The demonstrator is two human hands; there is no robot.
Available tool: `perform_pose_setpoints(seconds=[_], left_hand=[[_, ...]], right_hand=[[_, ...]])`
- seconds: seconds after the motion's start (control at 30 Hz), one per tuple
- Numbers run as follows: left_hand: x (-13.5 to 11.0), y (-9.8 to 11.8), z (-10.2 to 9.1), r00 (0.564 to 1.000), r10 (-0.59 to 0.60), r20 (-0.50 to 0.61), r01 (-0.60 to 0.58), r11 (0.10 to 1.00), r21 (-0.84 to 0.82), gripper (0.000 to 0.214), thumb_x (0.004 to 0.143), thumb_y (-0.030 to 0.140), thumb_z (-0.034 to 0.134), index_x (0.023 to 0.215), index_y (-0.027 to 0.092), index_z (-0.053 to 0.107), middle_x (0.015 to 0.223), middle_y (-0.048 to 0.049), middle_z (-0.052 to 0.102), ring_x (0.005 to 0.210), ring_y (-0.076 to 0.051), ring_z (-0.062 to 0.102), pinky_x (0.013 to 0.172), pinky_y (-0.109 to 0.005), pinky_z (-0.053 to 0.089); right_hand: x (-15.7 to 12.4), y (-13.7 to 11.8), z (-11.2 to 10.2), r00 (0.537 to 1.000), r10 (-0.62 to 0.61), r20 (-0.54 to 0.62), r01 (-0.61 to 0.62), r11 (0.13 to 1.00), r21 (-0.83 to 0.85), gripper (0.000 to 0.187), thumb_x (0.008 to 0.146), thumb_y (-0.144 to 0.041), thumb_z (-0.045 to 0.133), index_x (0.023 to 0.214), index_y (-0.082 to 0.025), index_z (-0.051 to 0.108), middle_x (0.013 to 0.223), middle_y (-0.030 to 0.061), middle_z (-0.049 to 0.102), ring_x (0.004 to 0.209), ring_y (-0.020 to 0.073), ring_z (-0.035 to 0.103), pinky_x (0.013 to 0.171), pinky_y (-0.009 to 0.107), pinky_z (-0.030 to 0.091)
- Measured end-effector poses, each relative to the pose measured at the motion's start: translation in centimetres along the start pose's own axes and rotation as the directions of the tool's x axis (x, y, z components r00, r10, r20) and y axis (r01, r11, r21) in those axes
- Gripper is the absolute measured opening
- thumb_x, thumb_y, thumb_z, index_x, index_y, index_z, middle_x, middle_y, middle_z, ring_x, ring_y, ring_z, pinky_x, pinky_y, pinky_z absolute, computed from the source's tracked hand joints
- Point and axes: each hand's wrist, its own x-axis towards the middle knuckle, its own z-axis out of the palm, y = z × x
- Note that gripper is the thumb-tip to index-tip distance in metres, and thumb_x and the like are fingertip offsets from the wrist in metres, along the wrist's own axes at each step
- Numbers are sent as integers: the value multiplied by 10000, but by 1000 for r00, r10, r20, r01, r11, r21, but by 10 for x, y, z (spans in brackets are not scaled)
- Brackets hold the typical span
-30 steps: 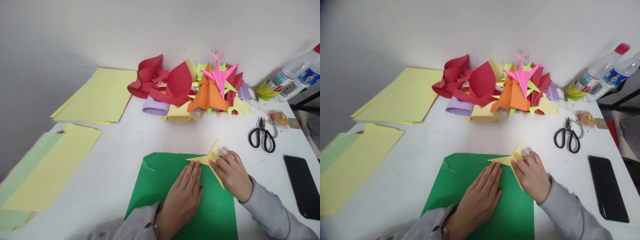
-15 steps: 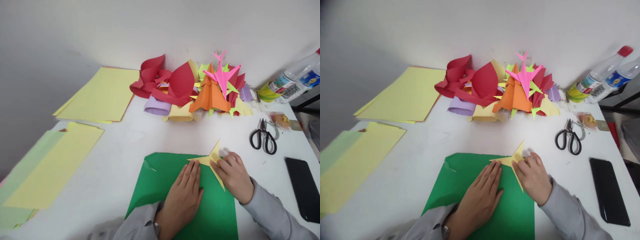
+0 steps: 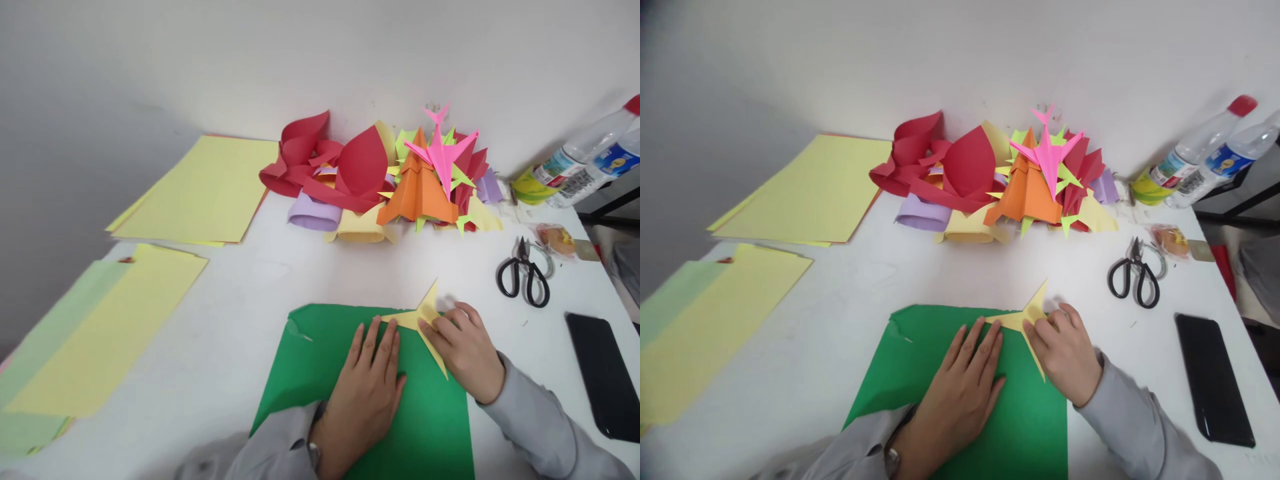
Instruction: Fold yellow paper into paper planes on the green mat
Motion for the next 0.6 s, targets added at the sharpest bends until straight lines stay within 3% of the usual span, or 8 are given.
perform_pose_setpoints(seconds=[0.2, 0.43, 0.6], left_hand=[[1, -2, -2, 1000, -24, -12, 24, 1000, -13, 501, 905, 410, 439, 1282, 112, 581, 1426, -115, 503, 1312, -404, 389, 1073, -578, 233], [1, -4, -1, 998, -14, -64, 12, 1000, -22, 560, 904, 465, 447, 1289, 72, 551, 1379, -240, 510, 1299, -376, 435, 1108, -543, 193], [1, -6, -1, 999, -20, -51, 18, 999, -38, 549, 901, 442, 447, 1322, 97, 520, 1416, -217, 480, 1324, -346, 414, 1106, -483, 219]], right_hand=[[1, 1, 0, 1000, -6, -13, 6, 1000, -8, 227, 951, -144, 471, 1035, -152, 681, 714, 20, 582, 744, 192, 468, 936, 430, 353], [2, 0, -1, 1000, -14, -18, 13, 1000, -17, 211, 943, -140, 489, 1027, -144, 683, 712, 18, 576, 736, 188, 470, 927, 427, 358], [2, 0, -2, 1000, -8, -10, 7, 1000, -20, 204, 942, -143, 497, 1031, -139, 681, 711, 16, 576, 742, 189, 476, 937, 427, 359]])
